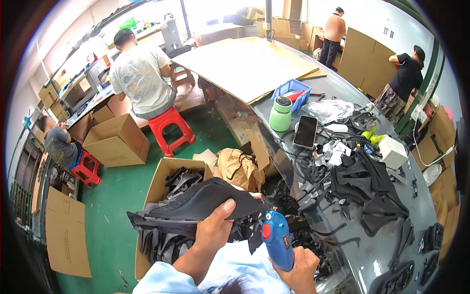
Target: The person uses a hot glue gun to apply adhesive to the edges of black plastic parts. They pick up each part from a cardboard box, apply glue, and place the part on a table. The task is performed repeatedly in a workshop environment.
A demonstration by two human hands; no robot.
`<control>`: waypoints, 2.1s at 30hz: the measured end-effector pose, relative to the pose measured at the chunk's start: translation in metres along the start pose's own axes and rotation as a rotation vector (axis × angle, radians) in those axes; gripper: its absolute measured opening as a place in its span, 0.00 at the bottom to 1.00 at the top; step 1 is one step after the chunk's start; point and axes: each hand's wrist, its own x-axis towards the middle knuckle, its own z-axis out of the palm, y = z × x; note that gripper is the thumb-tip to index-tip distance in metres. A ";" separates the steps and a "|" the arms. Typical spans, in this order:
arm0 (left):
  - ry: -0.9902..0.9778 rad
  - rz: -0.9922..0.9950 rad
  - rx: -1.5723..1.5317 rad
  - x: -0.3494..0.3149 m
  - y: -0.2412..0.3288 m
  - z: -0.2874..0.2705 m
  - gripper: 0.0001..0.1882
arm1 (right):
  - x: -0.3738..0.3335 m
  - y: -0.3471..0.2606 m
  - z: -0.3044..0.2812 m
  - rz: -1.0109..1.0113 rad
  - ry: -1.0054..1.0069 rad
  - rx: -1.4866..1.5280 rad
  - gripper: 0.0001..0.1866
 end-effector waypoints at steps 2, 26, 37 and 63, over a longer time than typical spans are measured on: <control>-0.002 -0.009 0.039 0.000 0.001 0.000 0.15 | 0.000 0.000 0.000 -0.011 -0.003 -0.009 0.18; 0.003 0.214 0.210 -0.003 -0.016 -0.007 0.14 | 0.008 -0.015 0.000 -0.008 -0.034 0.068 0.20; -0.047 0.060 0.347 -0.003 -0.004 -0.005 0.13 | 0.009 -0.009 0.000 -0.037 -0.060 0.087 0.21; -0.563 0.200 0.997 0.019 -0.022 -0.029 0.15 | 0.016 -0.025 -0.013 0.017 -0.183 0.312 0.22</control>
